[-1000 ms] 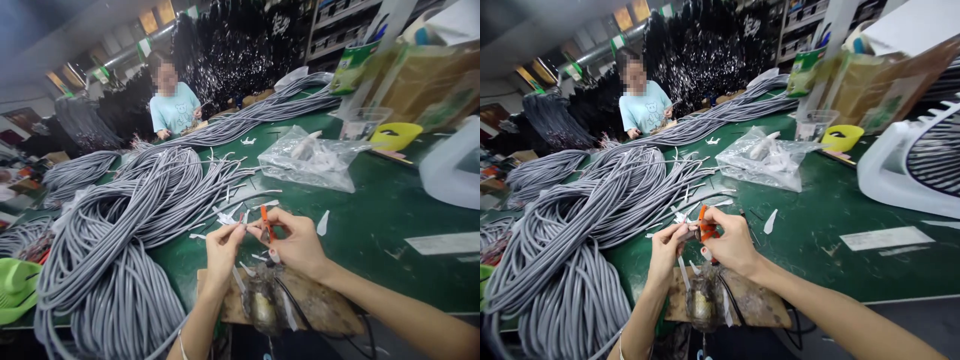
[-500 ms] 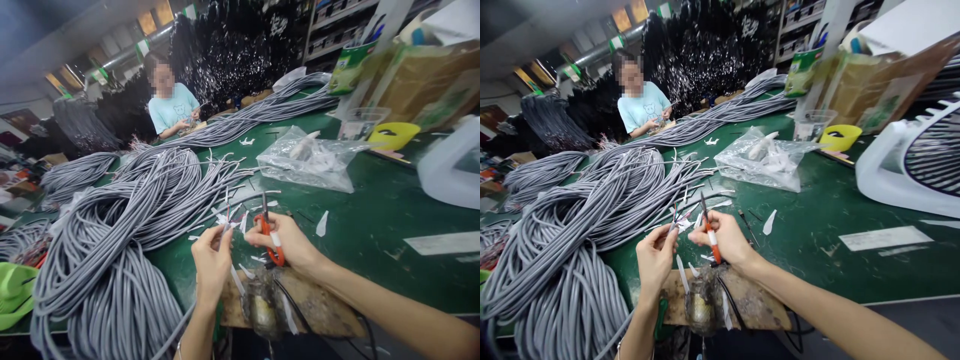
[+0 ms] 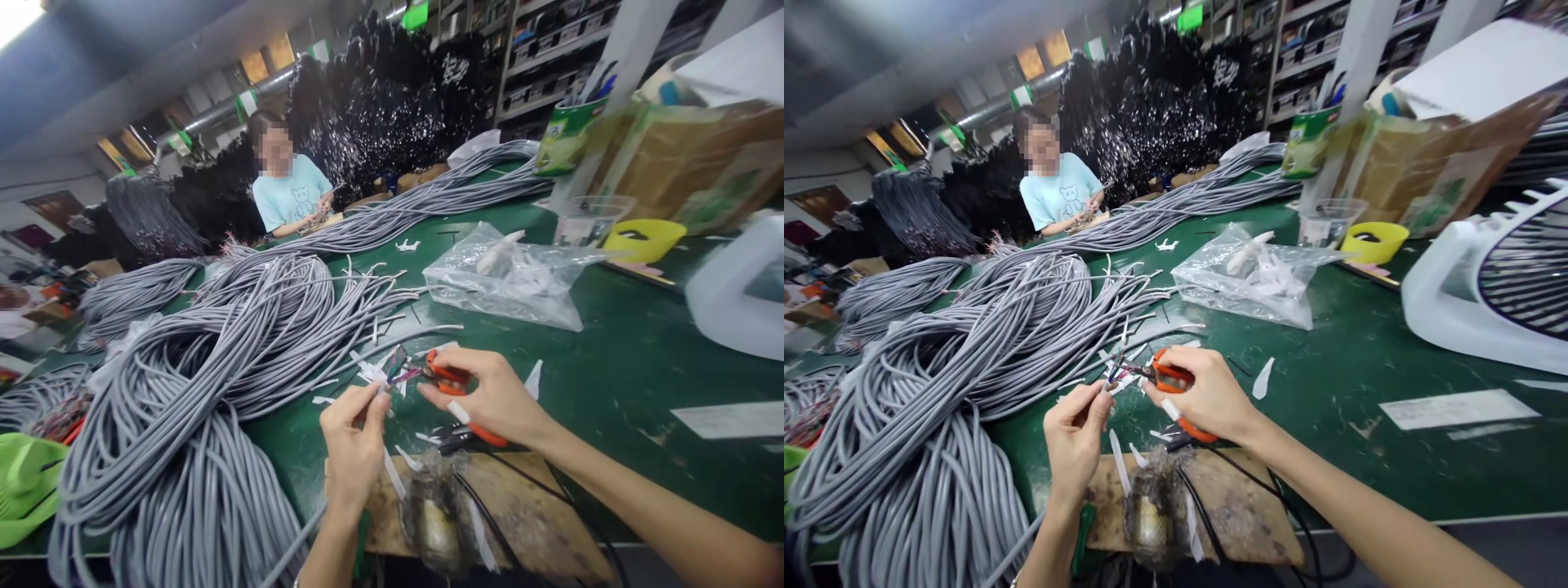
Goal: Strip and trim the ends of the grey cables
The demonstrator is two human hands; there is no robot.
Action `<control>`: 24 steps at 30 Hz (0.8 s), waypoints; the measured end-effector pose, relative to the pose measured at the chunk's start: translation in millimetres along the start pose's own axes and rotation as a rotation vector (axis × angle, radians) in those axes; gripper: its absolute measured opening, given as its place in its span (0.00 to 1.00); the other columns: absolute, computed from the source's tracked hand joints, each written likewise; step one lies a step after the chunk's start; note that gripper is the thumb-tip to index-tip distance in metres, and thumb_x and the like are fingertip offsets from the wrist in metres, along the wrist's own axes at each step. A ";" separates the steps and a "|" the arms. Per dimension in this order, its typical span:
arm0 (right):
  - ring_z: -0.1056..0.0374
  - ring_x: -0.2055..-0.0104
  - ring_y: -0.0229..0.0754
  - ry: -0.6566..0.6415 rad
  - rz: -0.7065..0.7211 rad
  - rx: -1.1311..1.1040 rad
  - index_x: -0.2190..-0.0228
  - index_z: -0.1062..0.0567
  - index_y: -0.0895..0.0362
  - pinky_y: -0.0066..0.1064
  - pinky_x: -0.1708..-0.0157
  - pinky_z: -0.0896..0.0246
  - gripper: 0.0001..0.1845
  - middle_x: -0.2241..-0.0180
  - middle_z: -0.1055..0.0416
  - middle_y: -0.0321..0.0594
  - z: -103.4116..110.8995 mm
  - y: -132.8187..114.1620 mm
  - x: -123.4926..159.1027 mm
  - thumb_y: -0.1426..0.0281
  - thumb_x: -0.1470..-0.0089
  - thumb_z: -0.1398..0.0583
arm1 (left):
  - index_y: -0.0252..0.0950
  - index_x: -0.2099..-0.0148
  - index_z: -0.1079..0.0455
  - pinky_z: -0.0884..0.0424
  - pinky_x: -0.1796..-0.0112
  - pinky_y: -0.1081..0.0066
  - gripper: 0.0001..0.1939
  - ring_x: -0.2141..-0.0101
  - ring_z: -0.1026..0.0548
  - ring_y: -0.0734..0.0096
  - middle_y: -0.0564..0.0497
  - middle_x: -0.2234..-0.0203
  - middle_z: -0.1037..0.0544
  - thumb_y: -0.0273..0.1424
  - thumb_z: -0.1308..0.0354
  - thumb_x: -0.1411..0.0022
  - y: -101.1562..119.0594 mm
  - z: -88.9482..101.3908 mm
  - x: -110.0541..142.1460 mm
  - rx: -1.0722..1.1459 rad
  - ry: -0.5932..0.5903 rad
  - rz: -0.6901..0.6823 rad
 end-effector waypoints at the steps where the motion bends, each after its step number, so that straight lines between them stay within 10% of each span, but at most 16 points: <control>1: 0.50 0.81 0.32 -0.014 0.016 -0.001 0.85 0.39 0.56 0.25 0.81 0.53 0.14 0.84 0.45 0.31 -2.5 -1.1 0.4 0.66 0.56 0.42 | 0.36 0.69 0.23 0.40 0.77 0.76 0.09 0.80 0.35 0.75 0.53 0.82 0.30 0.33 0.44 0.44 1.3 -0.7 0.1 -0.009 -0.010 -0.011; 24: 0.35 0.66 0.43 -0.219 0.291 0.225 0.68 0.33 0.59 0.34 0.66 0.36 0.04 0.68 0.32 0.45 -20.4 -2.0 15.0 0.73 0.49 0.46 | 0.33 0.67 0.25 0.40 0.78 0.76 0.11 0.82 0.36 0.77 0.53 0.83 0.30 0.30 0.48 0.41 5.4 -7.4 5.4 -0.084 -0.121 -0.183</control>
Point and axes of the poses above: each hand's wrist, its own x-axis away from the middle knuckle, its own z-axis out of the back of the hand, y = z × x, the point moved 5 cm from there along -x, towards the middle knuckle
